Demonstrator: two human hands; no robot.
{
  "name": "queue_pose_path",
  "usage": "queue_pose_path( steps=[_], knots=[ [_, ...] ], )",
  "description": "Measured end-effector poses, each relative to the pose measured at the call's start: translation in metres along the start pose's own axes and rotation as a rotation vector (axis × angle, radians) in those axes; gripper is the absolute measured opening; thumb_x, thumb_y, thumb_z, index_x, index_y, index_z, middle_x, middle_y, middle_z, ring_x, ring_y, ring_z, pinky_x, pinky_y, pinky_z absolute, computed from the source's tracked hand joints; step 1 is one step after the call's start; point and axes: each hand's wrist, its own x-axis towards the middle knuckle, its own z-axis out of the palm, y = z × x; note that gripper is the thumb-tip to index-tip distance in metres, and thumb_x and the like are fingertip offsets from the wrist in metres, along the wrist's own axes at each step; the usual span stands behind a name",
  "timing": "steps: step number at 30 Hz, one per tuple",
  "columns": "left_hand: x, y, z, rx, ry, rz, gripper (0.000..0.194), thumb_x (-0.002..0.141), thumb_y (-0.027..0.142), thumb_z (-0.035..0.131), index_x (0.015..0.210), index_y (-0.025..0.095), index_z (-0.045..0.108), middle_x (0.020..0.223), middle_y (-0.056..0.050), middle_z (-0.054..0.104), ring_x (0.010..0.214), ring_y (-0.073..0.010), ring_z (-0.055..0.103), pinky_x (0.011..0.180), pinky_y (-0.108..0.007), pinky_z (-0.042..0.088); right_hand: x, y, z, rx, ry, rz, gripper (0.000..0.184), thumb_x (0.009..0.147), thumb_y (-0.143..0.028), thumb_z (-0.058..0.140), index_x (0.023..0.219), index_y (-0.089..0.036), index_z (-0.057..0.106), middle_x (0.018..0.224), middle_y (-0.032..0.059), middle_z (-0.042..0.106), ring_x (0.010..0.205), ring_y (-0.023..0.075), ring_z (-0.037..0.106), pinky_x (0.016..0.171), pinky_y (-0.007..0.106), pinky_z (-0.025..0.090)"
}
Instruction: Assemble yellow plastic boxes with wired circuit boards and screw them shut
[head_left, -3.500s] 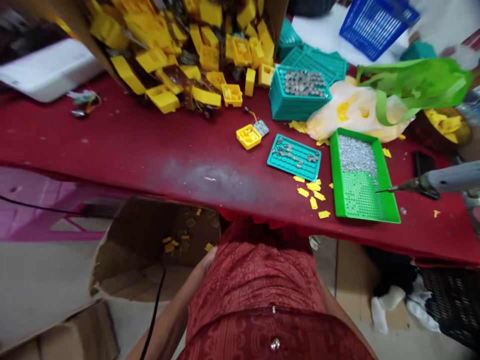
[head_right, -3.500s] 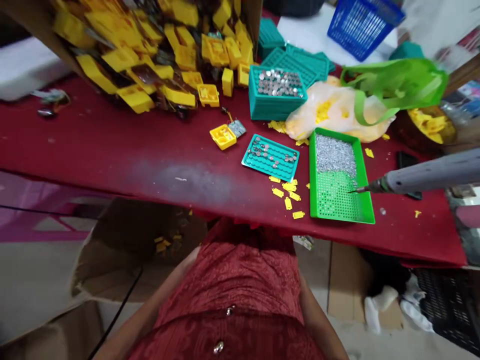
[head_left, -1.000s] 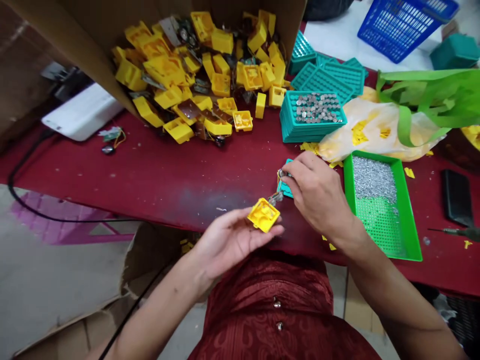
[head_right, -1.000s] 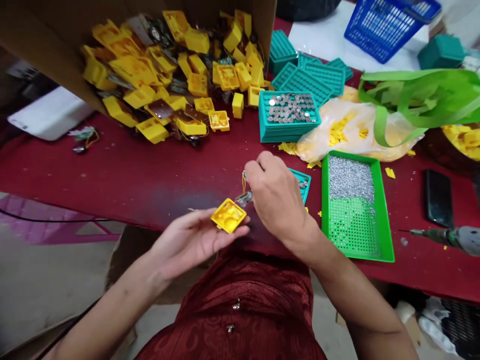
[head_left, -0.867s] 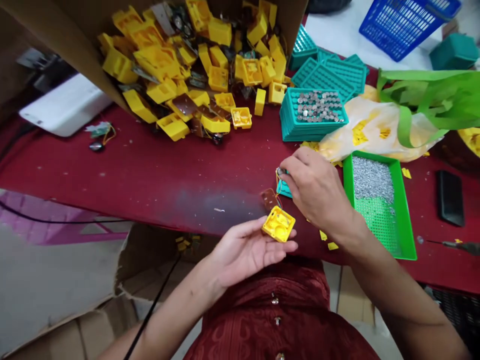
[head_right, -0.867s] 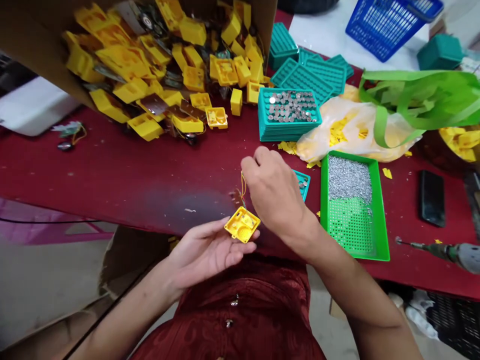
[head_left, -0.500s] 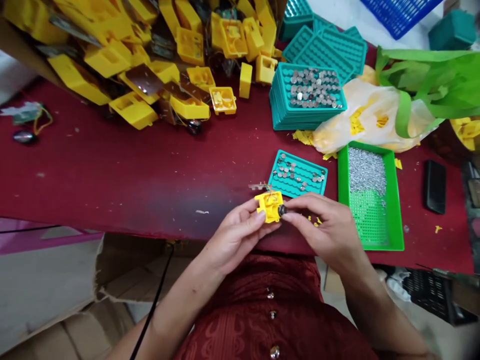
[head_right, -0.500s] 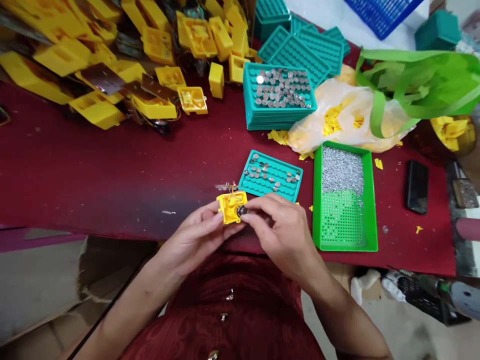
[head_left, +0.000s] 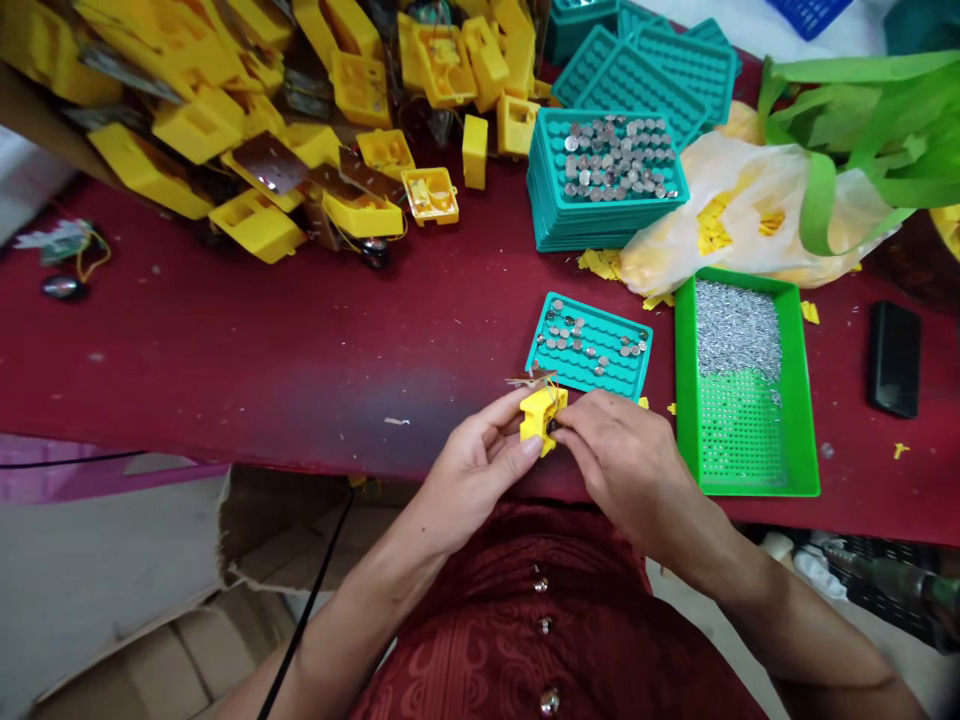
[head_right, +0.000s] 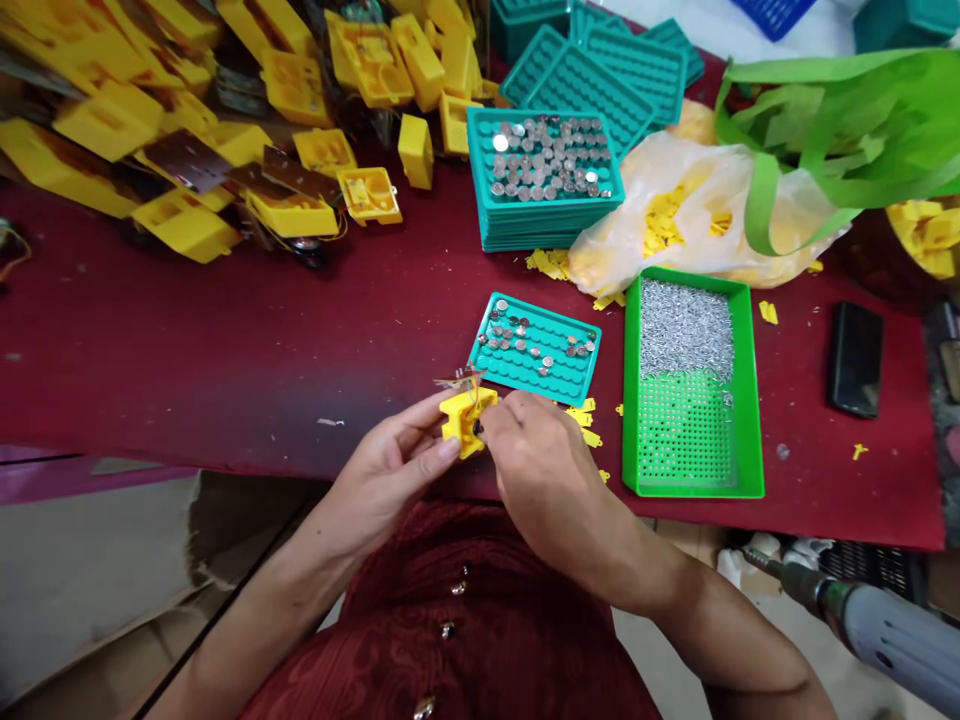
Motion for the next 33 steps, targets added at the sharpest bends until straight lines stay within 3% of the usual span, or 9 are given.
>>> queue_pose_path(
  steps=[4,9,15,17,20,23,26,30,33],
  knots=[
    [0.001,-0.003,0.012,-0.039,0.008,-0.006,0.040,0.080,0.027,0.073,0.119,0.020,0.067,0.126,-0.009,0.069,0.119,-0.0242,0.062,0.103,-0.035,0.048,0.001,0.004,0.004,-0.021,-0.018,0.082,0.017,0.093,-0.015,0.051,0.098,-0.016,0.068,0.092,0.0077,0.070,0.085,0.0223,0.064,0.074,0.037,0.049],
    [0.009,-0.006,0.017,-0.147,0.110,-0.088,0.035,0.075,0.027,0.078,0.107,0.016,0.066,0.095,-0.005,0.075,0.087,-0.0159,0.069,0.080,-0.026,0.055,-0.002,0.009,-0.005,0.286,-0.011,0.054,0.017,0.093,-0.023,0.060,0.107,-0.023,0.069,0.100,0.0016,0.072,0.090,0.0157,0.067,0.082,0.031,0.052],
    [0.011,0.000,0.016,-0.091,0.116,-0.116,0.039,0.073,0.023,0.081,0.106,0.012,0.063,0.093,-0.009,0.076,0.076,-0.0161,0.072,0.062,-0.021,0.056,-0.009,0.022,-0.012,0.392,0.318,0.187,0.017,0.093,-0.018,0.058,0.106,-0.018,0.069,0.095,0.0033,0.071,0.084,0.0128,0.066,0.077,0.028,0.054],
    [0.007,0.006,0.017,-0.118,0.075,-0.130,0.037,0.074,0.020,0.081,0.106,0.012,0.064,0.091,-0.008,0.076,0.074,-0.0149,0.073,0.060,-0.019,0.056,-0.005,0.029,-0.006,0.389,0.309,0.166,0.020,0.093,-0.016,0.055,0.108,-0.017,0.068,0.099,0.0055,0.070,0.091,0.0152,0.066,0.083,0.032,0.054],
    [-0.004,0.019,0.021,-0.209,-0.085,-0.180,0.033,0.078,0.017,0.078,0.108,0.014,0.065,0.091,-0.008,0.076,0.074,-0.0146,0.073,0.057,-0.016,0.056,0.005,0.035,0.006,0.499,0.192,0.121,0.031,0.090,-0.011,0.052,0.116,-0.018,0.066,0.106,0.0069,0.067,0.092,0.0159,0.063,0.085,0.035,0.054],
    [-0.013,0.030,0.022,-0.295,-0.245,-0.216,0.025,0.081,0.015,0.075,0.105,0.015,0.069,0.091,-0.007,0.075,0.074,-0.0144,0.073,0.054,-0.014,0.056,0.015,0.033,0.016,0.833,0.092,0.092,0.032,0.086,-0.014,0.061,0.116,-0.025,0.067,0.106,0.0041,0.063,0.087,0.0135,0.062,0.079,0.032,0.055],
    [-0.019,0.034,0.021,-0.352,-0.350,-0.246,0.021,0.083,0.018,0.074,0.104,0.015,0.072,0.091,-0.007,0.075,0.075,-0.0140,0.073,0.055,-0.014,0.057,0.019,0.027,0.024,1.161,0.103,0.067,0.021,0.083,-0.017,0.068,0.099,-0.029,0.073,0.107,0.0013,0.064,0.102,0.0137,0.063,0.089,0.031,0.055],
    [-0.024,0.033,0.014,-0.360,-0.363,-0.245,0.026,0.083,0.022,0.074,0.108,0.016,0.071,0.094,-0.007,0.074,0.076,-0.0153,0.073,0.055,-0.015,0.058,0.015,0.015,0.024,1.352,0.182,0.119,0.008,0.085,-0.020,0.068,0.089,-0.027,0.071,0.102,-0.0006,0.070,0.099,0.0126,0.066,0.089,0.030,0.056],
    [-0.025,0.030,0.009,-0.271,-0.242,-0.219,0.025,0.082,0.019,0.074,0.106,0.015,0.068,0.097,-0.007,0.073,0.073,-0.0146,0.072,0.054,-0.017,0.058,0.011,0.006,0.015,1.250,0.294,0.193,0.006,0.087,-0.025,0.067,0.092,-0.025,0.069,0.090,-0.0015,0.071,0.080,0.0098,0.068,0.075,0.025,0.058]
  ],
)
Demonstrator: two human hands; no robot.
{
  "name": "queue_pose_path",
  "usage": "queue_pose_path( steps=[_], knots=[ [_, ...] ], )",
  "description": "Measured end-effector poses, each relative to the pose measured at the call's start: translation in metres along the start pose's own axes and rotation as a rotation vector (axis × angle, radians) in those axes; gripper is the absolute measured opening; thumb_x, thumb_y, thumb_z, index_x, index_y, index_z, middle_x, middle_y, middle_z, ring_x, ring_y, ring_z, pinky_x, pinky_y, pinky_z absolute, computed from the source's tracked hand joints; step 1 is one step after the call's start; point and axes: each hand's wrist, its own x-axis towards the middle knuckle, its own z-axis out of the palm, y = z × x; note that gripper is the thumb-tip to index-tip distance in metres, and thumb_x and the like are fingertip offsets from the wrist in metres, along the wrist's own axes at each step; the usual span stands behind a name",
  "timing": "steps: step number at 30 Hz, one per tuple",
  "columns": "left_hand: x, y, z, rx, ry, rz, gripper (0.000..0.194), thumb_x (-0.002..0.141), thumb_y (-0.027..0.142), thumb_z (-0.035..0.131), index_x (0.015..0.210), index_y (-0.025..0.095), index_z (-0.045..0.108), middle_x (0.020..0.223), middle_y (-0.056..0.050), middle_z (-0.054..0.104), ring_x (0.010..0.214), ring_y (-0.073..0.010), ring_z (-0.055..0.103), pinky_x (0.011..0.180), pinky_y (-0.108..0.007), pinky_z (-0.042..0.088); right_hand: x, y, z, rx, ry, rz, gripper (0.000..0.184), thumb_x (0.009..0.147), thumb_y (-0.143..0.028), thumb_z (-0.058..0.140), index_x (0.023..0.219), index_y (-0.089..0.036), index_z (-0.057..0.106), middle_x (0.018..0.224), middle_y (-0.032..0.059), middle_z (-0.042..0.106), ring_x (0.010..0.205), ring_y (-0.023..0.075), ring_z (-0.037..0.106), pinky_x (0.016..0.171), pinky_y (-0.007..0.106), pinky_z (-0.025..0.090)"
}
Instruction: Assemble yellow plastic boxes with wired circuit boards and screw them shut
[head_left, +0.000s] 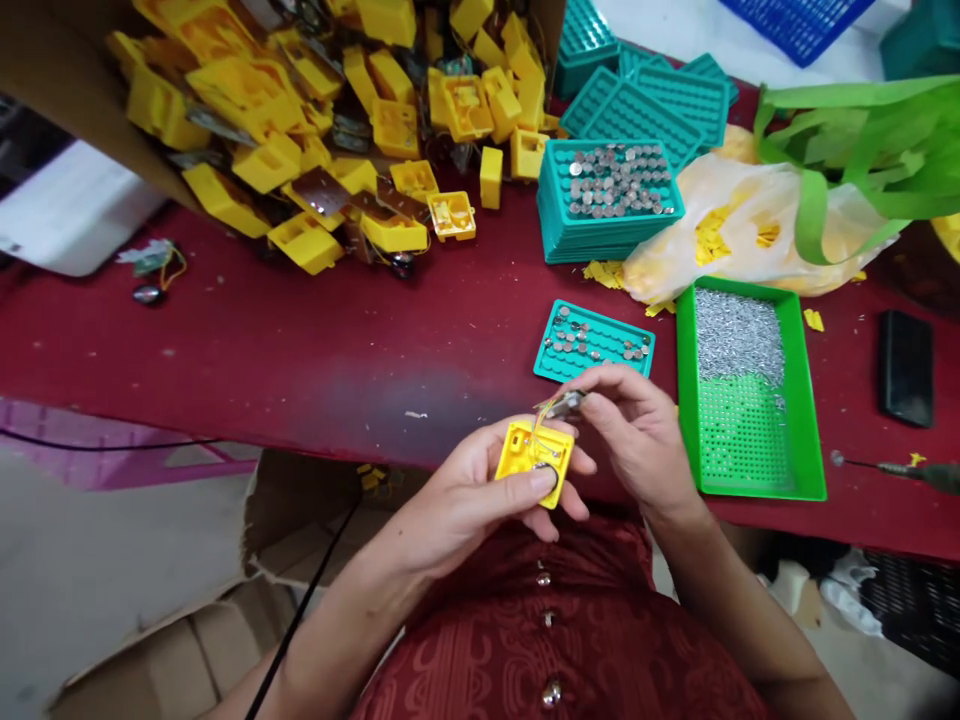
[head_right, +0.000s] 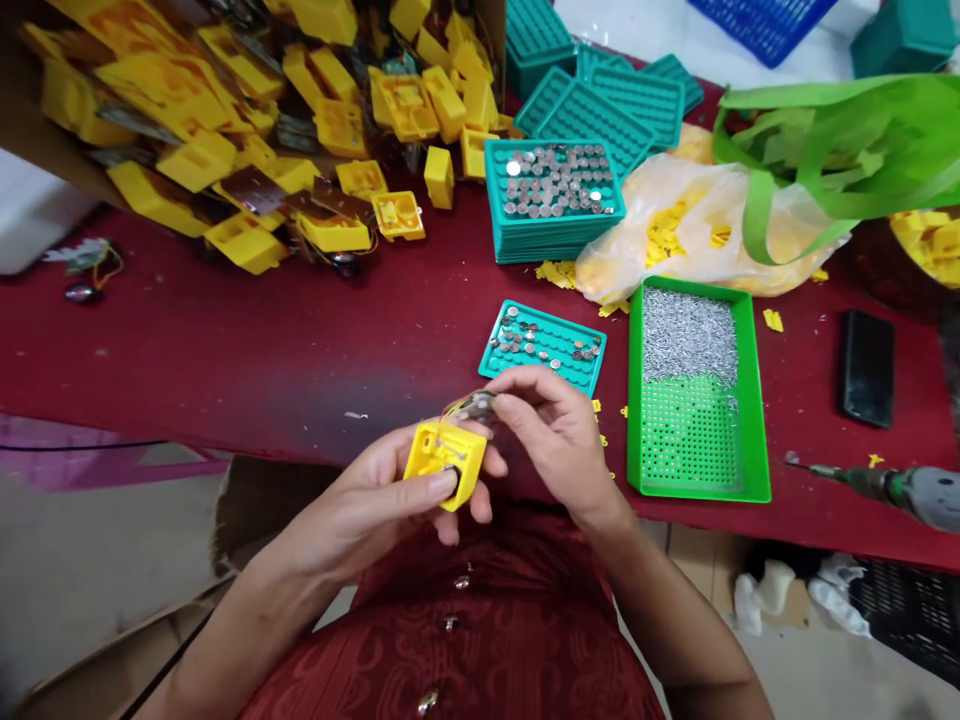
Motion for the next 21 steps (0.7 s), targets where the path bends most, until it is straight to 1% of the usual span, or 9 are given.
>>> queue_pose_path(
  steps=[3,5,7,9,11,13,15,18,21],
  knots=[
    [-0.001,-0.003,-0.004,0.068,0.115,0.040,0.025,0.080,0.017,0.075,0.103,0.013,0.066,0.096,-0.007,0.071,0.073,-0.0143,0.070,0.054,-0.018,0.057,-0.002,-0.008,0.001,-0.089,0.046,0.045,0.025,0.080,-0.023,0.073,0.104,-0.025,0.067,0.087,-0.0021,0.070,0.071,0.0090,0.067,0.065,0.022,0.058],
    [-0.001,-0.005,-0.006,0.066,0.136,0.061,0.026,0.079,0.017,0.075,0.102,0.012,0.064,0.095,-0.007,0.070,0.073,-0.0142,0.070,0.054,-0.018,0.057,-0.002,-0.006,0.001,-0.036,-0.016,0.132,0.038,0.075,-0.021,0.077,0.111,-0.025,0.065,0.093,-0.0007,0.072,0.080,0.0110,0.069,0.072,0.025,0.060],
    [-0.002,-0.006,-0.008,0.051,0.133,0.078,0.026,0.079,0.017,0.075,0.101,0.012,0.063,0.097,-0.008,0.070,0.073,-0.0136,0.069,0.054,-0.019,0.057,-0.001,0.002,0.001,0.029,-0.063,0.209,0.033,0.074,-0.022,0.078,0.105,-0.024,0.067,0.097,0.0012,0.074,0.088,0.0122,0.070,0.080,0.027,0.060],
    [-0.004,-0.007,-0.010,0.040,0.120,0.081,0.026,0.079,0.017,0.075,0.102,0.013,0.062,0.097,-0.008,0.070,0.072,-0.0134,0.068,0.053,-0.019,0.056,-0.002,0.009,0.002,0.065,-0.055,0.256,0.020,0.075,-0.026,0.078,0.093,-0.022,0.070,0.092,0.0008,0.074,0.080,0.0112,0.070,0.076,0.027,0.060],
    [-0.005,-0.009,-0.011,0.039,0.117,0.079,0.028,0.078,0.018,0.075,0.103,0.013,0.062,0.096,-0.007,0.069,0.071,-0.0139,0.068,0.052,-0.020,0.056,-0.005,0.012,0.004,0.045,-0.002,0.224,0.012,0.077,-0.029,0.077,0.085,-0.023,0.070,0.081,-0.0011,0.073,0.069,0.0105,0.067,0.068,0.026,0.059],
    [-0.004,-0.010,-0.013,0.043,0.150,0.084,0.030,0.078,0.019,0.075,0.105,0.014,0.063,0.095,-0.006,0.069,0.073,-0.0151,0.068,0.053,-0.022,0.056,-0.009,0.007,0.009,-0.084,0.075,0.063,0.007,0.079,-0.026,0.075,0.083,-0.024,0.071,0.079,-0.0020,0.073,0.069,0.0111,0.067,0.067,0.027,0.059],
    [-0.003,-0.012,-0.014,0.020,0.207,0.101,0.031,0.077,0.019,0.075,0.106,0.015,0.064,0.093,-0.005,0.068,0.075,-0.0160,0.067,0.057,-0.023,0.056,-0.016,-0.004,0.015,-0.321,0.085,-0.183,0.007,0.083,-0.018,0.071,0.086,-0.024,0.071,0.083,-0.0012,0.073,0.077,0.0117,0.068,0.071,0.027,0.058],
    [-0.001,-0.011,-0.017,-0.094,0.256,0.127,0.032,0.074,0.014,0.074,0.105,0.016,0.067,0.089,-0.004,0.070,0.077,-0.0153,0.067,0.065,-0.025,0.055,-0.026,-0.020,0.021,-0.643,-0.101,-0.527,0.015,0.086,-0.008,0.065,0.092,-0.020,0.072,0.087,0.0032,0.072,0.082,0.0134,0.067,0.072,0.029,0.056],
    [-0.002,-0.009,-0.021,-0.183,0.218,0.123,0.035,0.067,0.012,0.072,0.102,0.015,0.070,0.090,-0.005,0.074,0.078,-0.0145,0.067,0.072,-0.024,0.053,-0.031,-0.025,0.022,-0.785,-0.229,-0.681,0.016,0.085,-0.004,0.064,0.094,-0.015,0.071,0.088,0.0080,0.072,0.081,0.0156,0.066,0.070,0.031,0.056]
  ],
)
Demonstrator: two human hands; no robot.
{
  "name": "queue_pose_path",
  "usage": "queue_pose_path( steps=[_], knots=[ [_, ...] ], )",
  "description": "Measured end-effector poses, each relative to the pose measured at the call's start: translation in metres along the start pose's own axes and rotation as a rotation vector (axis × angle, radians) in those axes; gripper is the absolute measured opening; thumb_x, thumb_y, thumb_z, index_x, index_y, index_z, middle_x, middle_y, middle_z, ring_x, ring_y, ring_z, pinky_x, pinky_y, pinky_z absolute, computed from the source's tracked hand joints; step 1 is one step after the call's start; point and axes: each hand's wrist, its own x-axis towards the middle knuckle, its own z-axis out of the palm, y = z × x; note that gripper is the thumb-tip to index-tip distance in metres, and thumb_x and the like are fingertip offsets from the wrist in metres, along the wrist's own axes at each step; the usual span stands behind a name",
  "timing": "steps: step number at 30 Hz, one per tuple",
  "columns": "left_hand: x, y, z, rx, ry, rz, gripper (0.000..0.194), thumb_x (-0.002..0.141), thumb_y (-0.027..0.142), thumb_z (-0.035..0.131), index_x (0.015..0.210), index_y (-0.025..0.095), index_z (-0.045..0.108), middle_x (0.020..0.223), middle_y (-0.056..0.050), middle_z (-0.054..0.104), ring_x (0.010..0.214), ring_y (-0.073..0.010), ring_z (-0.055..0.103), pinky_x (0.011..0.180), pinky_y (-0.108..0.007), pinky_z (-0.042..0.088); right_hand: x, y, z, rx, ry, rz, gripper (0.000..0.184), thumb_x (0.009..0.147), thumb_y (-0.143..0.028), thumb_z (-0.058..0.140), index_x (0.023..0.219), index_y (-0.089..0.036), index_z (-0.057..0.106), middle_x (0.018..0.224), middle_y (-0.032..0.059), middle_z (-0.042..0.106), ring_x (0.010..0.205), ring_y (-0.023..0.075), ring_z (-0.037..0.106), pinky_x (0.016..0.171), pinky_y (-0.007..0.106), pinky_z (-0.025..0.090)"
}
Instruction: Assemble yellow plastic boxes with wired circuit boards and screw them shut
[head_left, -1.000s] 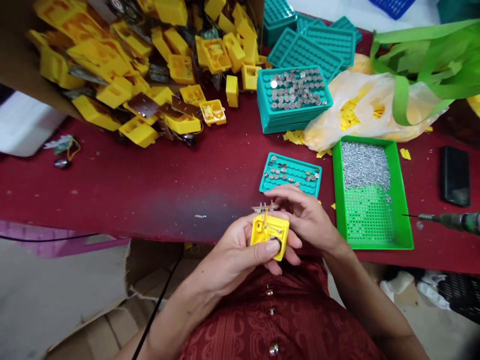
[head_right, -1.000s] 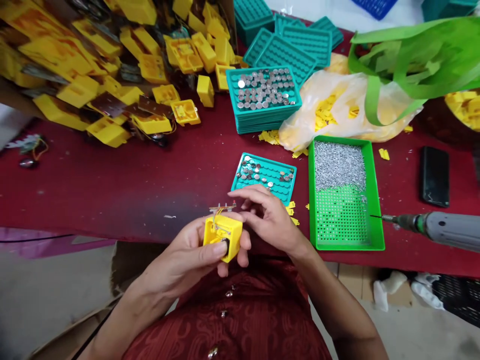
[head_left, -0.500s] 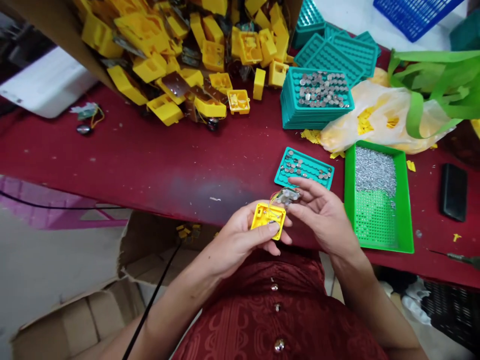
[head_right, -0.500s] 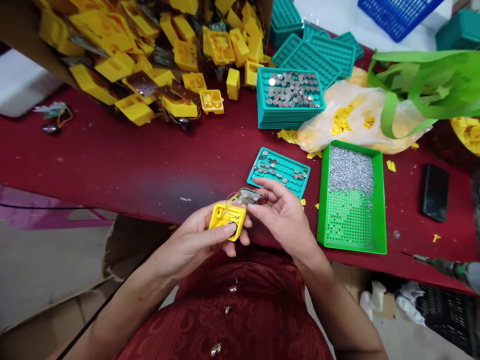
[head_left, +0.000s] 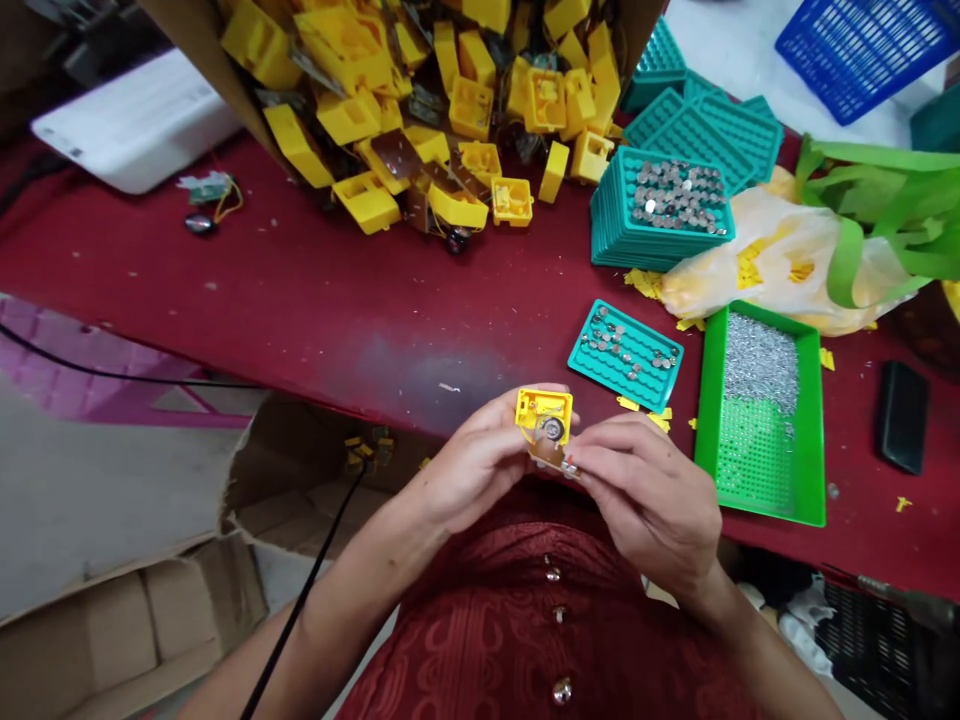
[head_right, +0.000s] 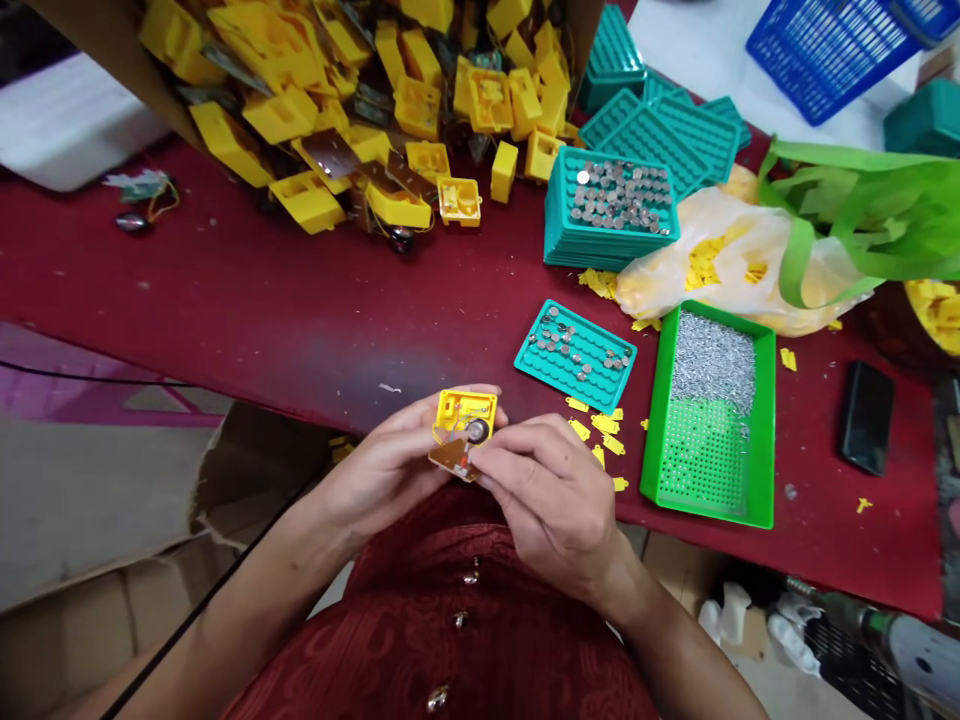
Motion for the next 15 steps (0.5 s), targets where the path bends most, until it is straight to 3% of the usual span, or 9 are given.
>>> queue_pose_path(
  steps=[4,8,11,15],
  knots=[
    [-0.004,0.004,-0.004,-0.052,-0.091,-0.045,0.045,0.062,0.016,0.070,0.106,0.012,0.071,0.096,-0.010,0.076,0.080,-0.0176,0.067,0.072,-0.027,0.052,-0.002,0.000,-0.005,-0.106,-0.080,-0.041,0.019,0.084,0.000,0.064,0.096,-0.013,0.070,0.089,0.0074,0.072,0.084,0.0159,0.063,0.073,0.032,0.055],
    [-0.006,0.005,0.004,0.063,-0.010,-0.042,0.033,0.071,0.014,0.069,0.104,0.014,0.069,0.091,-0.006,0.073,0.076,-0.0145,0.065,0.068,-0.024,0.051,0.001,-0.005,-0.014,-0.149,-0.154,-0.041,0.019,0.086,-0.002,0.062,0.098,-0.015,0.069,0.089,0.0048,0.072,0.084,0.0146,0.062,0.077,0.030,0.054],
    [-0.006,0.004,0.011,0.156,0.029,-0.021,0.029,0.075,0.011,0.069,0.104,0.016,0.068,0.093,-0.004,0.070,0.077,-0.0128,0.064,0.068,-0.022,0.052,0.004,-0.008,-0.020,-0.209,-0.201,0.043,0.020,0.089,-0.005,0.058,0.102,-0.017,0.068,0.090,0.0040,0.070,0.085,0.0133,0.062,0.077,0.028,0.054],
    [-0.006,0.003,0.010,0.207,-0.049,0.003,0.035,0.082,0.020,0.071,0.117,0.022,0.065,0.111,-0.006,0.068,0.093,-0.0178,0.065,0.072,-0.026,0.056,0.008,-0.006,-0.024,-0.219,-0.163,0.208,0.016,0.091,-0.009,0.059,0.102,-0.018,0.066,0.091,0.0032,0.070,0.084,0.0122,0.064,0.077,0.027,0.055]
  ],
)
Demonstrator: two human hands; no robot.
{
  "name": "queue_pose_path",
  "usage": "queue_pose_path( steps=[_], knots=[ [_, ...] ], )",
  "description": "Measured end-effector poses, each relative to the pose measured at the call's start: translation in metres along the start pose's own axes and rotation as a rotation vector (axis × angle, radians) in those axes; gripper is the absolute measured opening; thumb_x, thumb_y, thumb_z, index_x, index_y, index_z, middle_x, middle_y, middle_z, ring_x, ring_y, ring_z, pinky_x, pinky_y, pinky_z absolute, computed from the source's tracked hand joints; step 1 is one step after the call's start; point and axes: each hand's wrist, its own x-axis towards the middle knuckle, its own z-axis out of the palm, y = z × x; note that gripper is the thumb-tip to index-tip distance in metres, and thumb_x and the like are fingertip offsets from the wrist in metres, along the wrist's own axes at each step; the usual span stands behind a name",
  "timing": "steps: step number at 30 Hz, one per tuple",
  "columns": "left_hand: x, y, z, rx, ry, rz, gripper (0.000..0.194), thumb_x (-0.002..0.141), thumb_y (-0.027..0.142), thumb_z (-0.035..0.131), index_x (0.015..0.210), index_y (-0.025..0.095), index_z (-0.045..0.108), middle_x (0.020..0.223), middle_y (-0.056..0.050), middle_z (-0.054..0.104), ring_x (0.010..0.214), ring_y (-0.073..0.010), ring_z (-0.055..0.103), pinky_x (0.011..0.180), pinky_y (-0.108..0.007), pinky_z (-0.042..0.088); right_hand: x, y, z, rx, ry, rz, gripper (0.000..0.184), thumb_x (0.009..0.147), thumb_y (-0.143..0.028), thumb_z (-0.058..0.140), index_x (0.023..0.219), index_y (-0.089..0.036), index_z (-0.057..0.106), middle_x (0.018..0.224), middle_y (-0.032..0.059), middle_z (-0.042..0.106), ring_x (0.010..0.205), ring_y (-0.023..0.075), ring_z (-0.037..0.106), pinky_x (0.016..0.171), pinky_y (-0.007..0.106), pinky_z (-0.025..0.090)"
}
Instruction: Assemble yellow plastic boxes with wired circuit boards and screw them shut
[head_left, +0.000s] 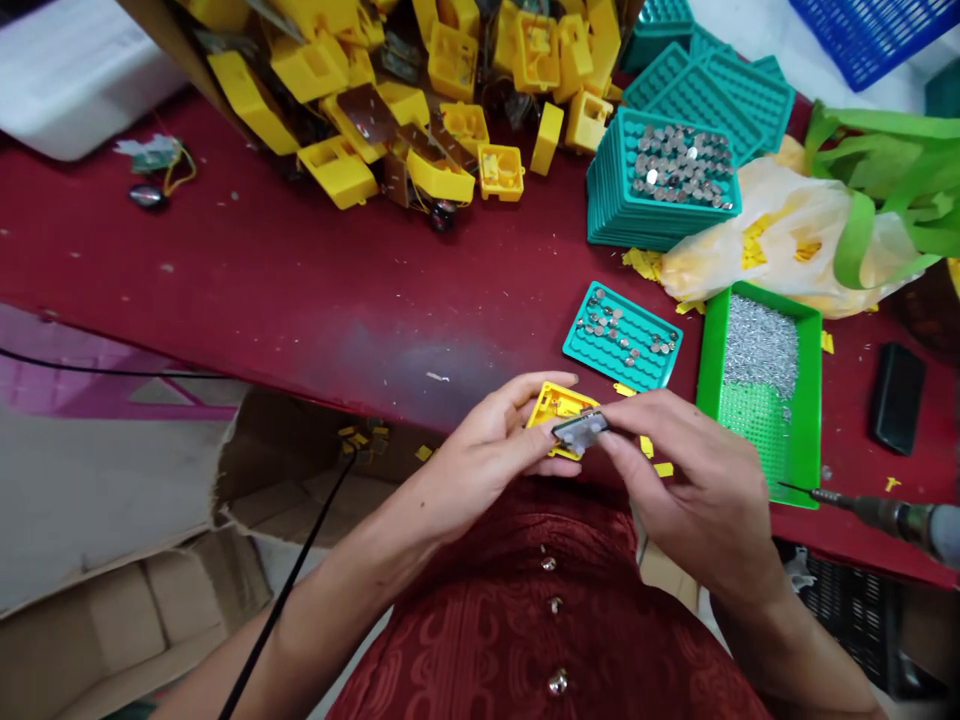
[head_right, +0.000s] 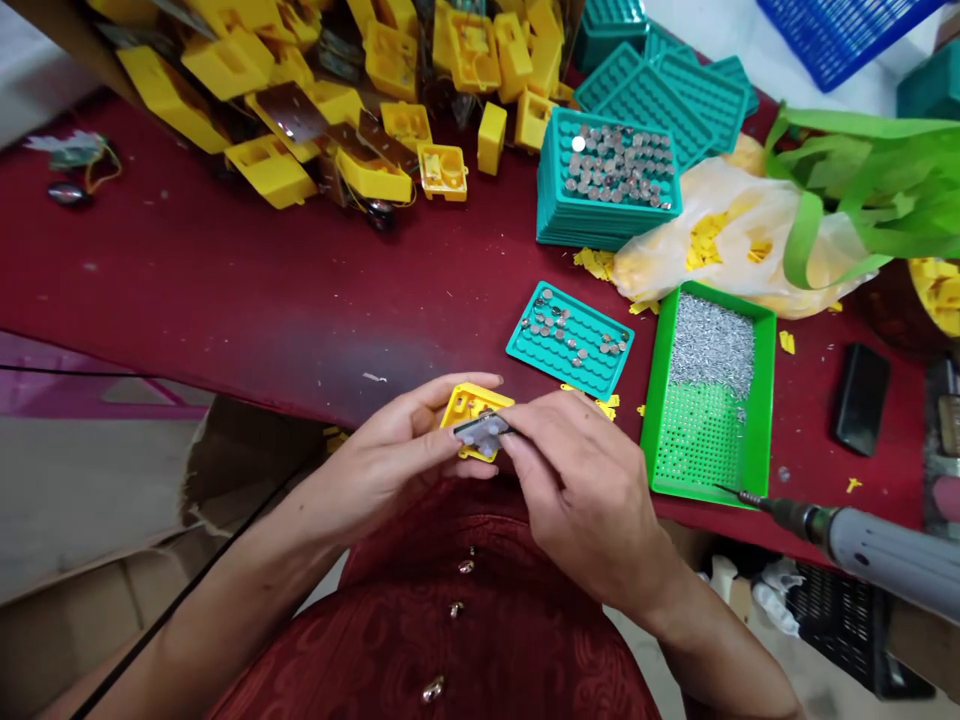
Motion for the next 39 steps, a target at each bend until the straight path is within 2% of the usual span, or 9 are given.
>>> queue_pose_path(
  steps=[3,7,12,17,22,26,29,34,39],
  knots=[
    [-0.002,0.000,-0.001,-0.001,-0.028,0.003,0.038,0.081,0.022,0.071,0.118,0.022,0.065,0.117,-0.007,0.067,0.100,-0.0200,0.064,0.078,-0.028,0.056,0.004,0.003,-0.002,0.012,-0.027,0.023,0.014,0.090,-0.009,0.060,0.100,-0.018,0.066,0.090,0.0028,0.071,0.083,0.0123,0.066,0.077,0.027,0.055],
    [-0.001,0.004,0.005,0.081,-0.003,-0.009,0.049,0.072,0.010,0.071,0.119,0.020,0.062,0.112,-0.006,0.068,0.096,-0.0181,0.063,0.078,-0.026,0.055,0.009,0.005,-0.004,-0.004,-0.039,-0.010,0.014,0.088,-0.007,0.062,0.097,-0.017,0.067,0.088,0.0029,0.072,0.081,0.0126,0.067,0.074,0.026,0.053],
    [0.006,0.005,0.013,0.165,0.039,0.051,0.049,0.070,0.007,0.065,0.118,0.018,0.060,0.108,-0.005,0.066,0.091,-0.0173,0.062,0.072,-0.027,0.057,0.011,0.003,-0.009,-0.091,-0.043,-0.059,0.014,0.090,-0.009,0.059,0.100,-0.016,0.066,0.090,0.0048,0.072,0.082,0.0157,0.066,0.075,0.031,0.053],
    [0.011,0.002,0.019,0.240,0.057,0.060,0.049,0.069,0.005,0.066,0.116,0.016,0.062,0.102,-0.004,0.067,0.087,-0.0143,0.061,0.074,-0.025,0.053,0.010,0.007,-0.015,-0.120,-0.125,-0.109,0.015,0.089,-0.005,0.056,0.088,-0.017,0.065,0.088,0.0041,0.072,0.081,0.0168,0.066,0.075,0.032,0.052],
    [0.009,0.003,0.024,0.255,0.038,-0.002,0.052,0.070,0.007,0.070,0.121,0.016,0.062,0.111,-0.006,0.067,0.096,-0.0164,0.062,0.081,-0.026,0.051,0.008,0.010,-0.016,-0.119,-0.160,-0.085,0.017,0.090,-0.005,0.054,0.088,-0.017,0.066,0.091,0.0064,0.071,0.087,0.0198,0.064,0.080,0.036,0.053],
    [0.009,-0.001,0.022,0.265,0.007,0.035,0.046,0.081,0.019,0.070,0.125,0.018,0.061,0.120,-0.009,0.064,0.106,-0.0210,0.060,0.088,-0.032,0.053,0.007,0.011,-0.016,-0.150,-0.191,-0.086,0.017,0.092,-0.009,0.051,0.096,-0.016,0.066,0.090,0.0069,0.069,0.084,0.0196,0.061,0.081,0.037,0.052],
    [0.011,-0.004,0.020,0.280,0.029,0.075,0.045,0.085,0.028,0.069,0.128,0.019,0.060,0.121,-0.010,0.063,0.103,-0.0211,0.061,0.085,-0.033,0.056,0.006,0.013,-0.014,-0.167,-0.150,-0.094,0.015,0.092,-0.010,0.053,0.102,-0.015,0.064,0.091,0.0061,0.068,0.082,0.0184,0.061,0.080,0.035,0.052],
    [0.015,-0.007,0.020,0.272,0.110,0.111,0.049,0.084,0.029,0.072,0.129,0.017,0.058,0.111,-0.008,0.066,0.093,-0.0172,0.063,0.078,-0.028,0.057,0.000,0.018,-0.006,-0.206,0.063,-0.044,0.013,0.089,-0.009,0.059,0.096,-0.012,0.069,0.104,0.0135,0.064,0.086,0.0189,0.060,0.072,0.032,0.053],
    [0.018,-0.009,0.020,0.186,0.086,0.039,0.047,0.083,0.028,0.073,0.127,0.016,0.060,0.106,-0.007,0.068,0.086,-0.0148,0.064,0.076,-0.027,0.058,-0.010,0.026,0.003,-0.127,0.139,-0.078,0.012,0.088,-0.006,0.062,0.096,-0.014,0.068,0.095,0.0084,0.067,0.087,0.0177,0.060,0.074,0.032,0.052]
  ],
)
